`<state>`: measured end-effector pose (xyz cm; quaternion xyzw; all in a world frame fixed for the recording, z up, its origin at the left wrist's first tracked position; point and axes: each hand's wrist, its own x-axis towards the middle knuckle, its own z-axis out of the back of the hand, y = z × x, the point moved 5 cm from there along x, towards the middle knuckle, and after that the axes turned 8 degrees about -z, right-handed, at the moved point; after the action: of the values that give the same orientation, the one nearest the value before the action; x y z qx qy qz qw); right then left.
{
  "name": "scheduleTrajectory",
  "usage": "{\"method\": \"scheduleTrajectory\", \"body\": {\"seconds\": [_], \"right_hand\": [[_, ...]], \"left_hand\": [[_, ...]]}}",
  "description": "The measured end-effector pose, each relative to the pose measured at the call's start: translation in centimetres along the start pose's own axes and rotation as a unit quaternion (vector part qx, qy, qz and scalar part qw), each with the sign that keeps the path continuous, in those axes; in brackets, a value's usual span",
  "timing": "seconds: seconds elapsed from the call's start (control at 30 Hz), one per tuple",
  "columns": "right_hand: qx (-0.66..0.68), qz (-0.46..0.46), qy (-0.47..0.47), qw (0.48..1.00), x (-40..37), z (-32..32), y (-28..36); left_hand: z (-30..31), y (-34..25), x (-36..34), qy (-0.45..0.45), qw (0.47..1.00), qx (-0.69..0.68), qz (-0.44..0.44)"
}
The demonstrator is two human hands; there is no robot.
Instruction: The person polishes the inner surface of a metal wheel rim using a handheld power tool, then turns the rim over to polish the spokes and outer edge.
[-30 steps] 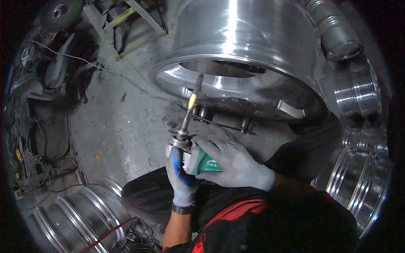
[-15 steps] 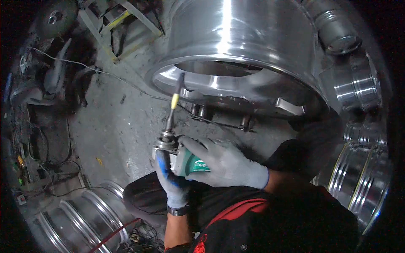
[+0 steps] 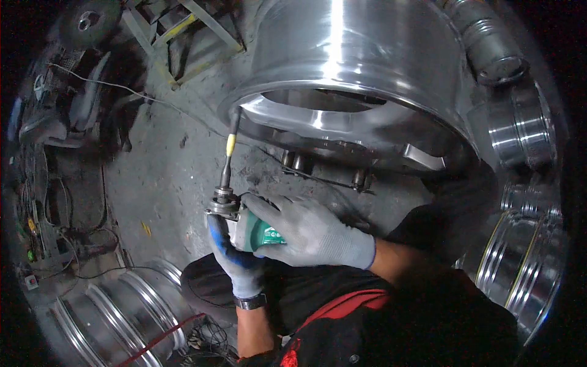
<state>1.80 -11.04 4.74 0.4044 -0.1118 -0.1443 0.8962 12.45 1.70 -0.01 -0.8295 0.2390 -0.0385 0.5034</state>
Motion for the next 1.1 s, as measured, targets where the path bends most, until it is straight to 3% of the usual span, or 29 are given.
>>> {"method": "scheduleTrajectory", "body": {"seconds": [0.07, 0.27, 0.47, 0.73, 0.93, 1.03, 1.1], "right_hand": [[0.014, 0.002, 0.000, 1.000, -0.6, 0.4, 0.0], [-0.010, -0.064, 0.037, 0.997, -2.0, 0.7, -0.3], [0.003, 0.003, -0.058, 0.998, -0.1, 0.1, -0.1], [0.020, -0.059, 0.015, 0.998, -1.4, 0.1, -0.5], [0.027, -0.026, 0.002, 0.999, 0.2, -1.3, -0.3], [0.022, -0.018, -0.010, 1.000, -0.1, -0.5, -0.3], [0.029, -0.027, -0.010, 0.999, -1.1, -0.6, -0.8]], "left_hand": [[-0.3, 0.6, -0.7, -0.004, 0.999, -0.024, 0.042], [-0.3, 1.8, -1.5, 0.019, 0.999, 0.033, 0.023], [-1.1, -0.2, 0.2, 0.009, 1.000, 0.022, -0.007], [-1.1, 1.3, -0.8, 0.024, 0.998, -0.016, 0.057], [0.3, 0.3, 0.4, -0.005, 0.999, -0.009, 0.030], [0.2, 0.0, 0.5, 0.023, 0.996, 0.086, -0.019], [-0.6, 0.6, -0.5, 0.026, 0.999, -0.018, 0.031]]}}
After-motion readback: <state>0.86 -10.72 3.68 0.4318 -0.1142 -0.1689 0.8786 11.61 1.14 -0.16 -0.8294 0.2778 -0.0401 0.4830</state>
